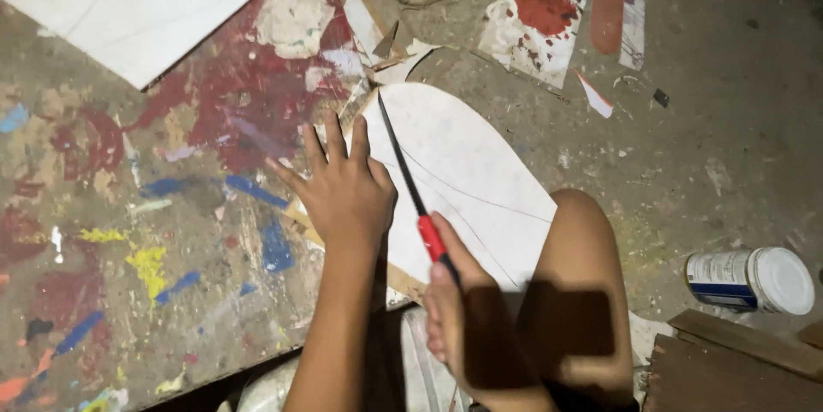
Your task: Using a utility knife to cut a curved shape out of a white board on a workbench.
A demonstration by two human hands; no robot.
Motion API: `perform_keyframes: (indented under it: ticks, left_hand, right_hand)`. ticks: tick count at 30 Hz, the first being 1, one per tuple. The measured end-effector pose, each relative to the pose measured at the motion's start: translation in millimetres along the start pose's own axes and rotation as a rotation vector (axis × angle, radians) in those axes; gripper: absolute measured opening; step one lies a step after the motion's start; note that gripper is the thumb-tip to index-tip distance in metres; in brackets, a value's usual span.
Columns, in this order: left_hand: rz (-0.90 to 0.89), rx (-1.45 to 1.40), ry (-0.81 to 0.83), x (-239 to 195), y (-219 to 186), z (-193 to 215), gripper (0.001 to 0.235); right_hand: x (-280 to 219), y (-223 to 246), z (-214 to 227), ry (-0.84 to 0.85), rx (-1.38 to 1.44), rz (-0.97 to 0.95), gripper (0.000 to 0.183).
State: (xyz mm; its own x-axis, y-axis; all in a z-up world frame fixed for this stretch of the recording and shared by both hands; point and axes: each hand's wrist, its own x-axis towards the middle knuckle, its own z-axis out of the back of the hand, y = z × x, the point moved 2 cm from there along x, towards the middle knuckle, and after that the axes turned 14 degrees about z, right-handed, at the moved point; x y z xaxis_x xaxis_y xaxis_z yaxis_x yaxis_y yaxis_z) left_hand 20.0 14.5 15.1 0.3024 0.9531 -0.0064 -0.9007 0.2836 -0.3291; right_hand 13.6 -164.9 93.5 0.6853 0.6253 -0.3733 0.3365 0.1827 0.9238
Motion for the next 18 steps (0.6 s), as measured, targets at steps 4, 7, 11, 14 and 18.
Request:
perform_keyframes:
  ticks: [4, 7, 11, 14, 18]
  left_hand:
    - [0.011, -0.018, -0.036, 3.7, 1.6, -2.4, 0.064]
    - [-0.037, -0.02, -0.107, 0.3, 0.1, -7.5, 0.065]
    - [-0.016, -0.024, -0.097, -3.4, 3.6, -8.0, 0.066]
    - [-0.018, -0.026, -0.136, 0.4, 3.3, -4.6, 0.067]
    - [-0.039, -0.052, -0.141, -3.5, 3.0, -7.1, 0.062]
  right_hand:
    - [-4.5, 9.8, -1.9, -0.114, -0.314, 0.061, 0.061]
    - [6.0, -0.9, -6.2, -0.021, -0.039, 0.141, 0.074]
    - [0.2, 11.2, -3.6, -0.056, -0.052, 0.023, 0.068]
    - [4.5, 18.9, -6.0, -0.099, -0.102, -0.036, 0.065]
    - [26.0, -3.8, -7.4, -0.012, -0.028, 0.119, 0.071]
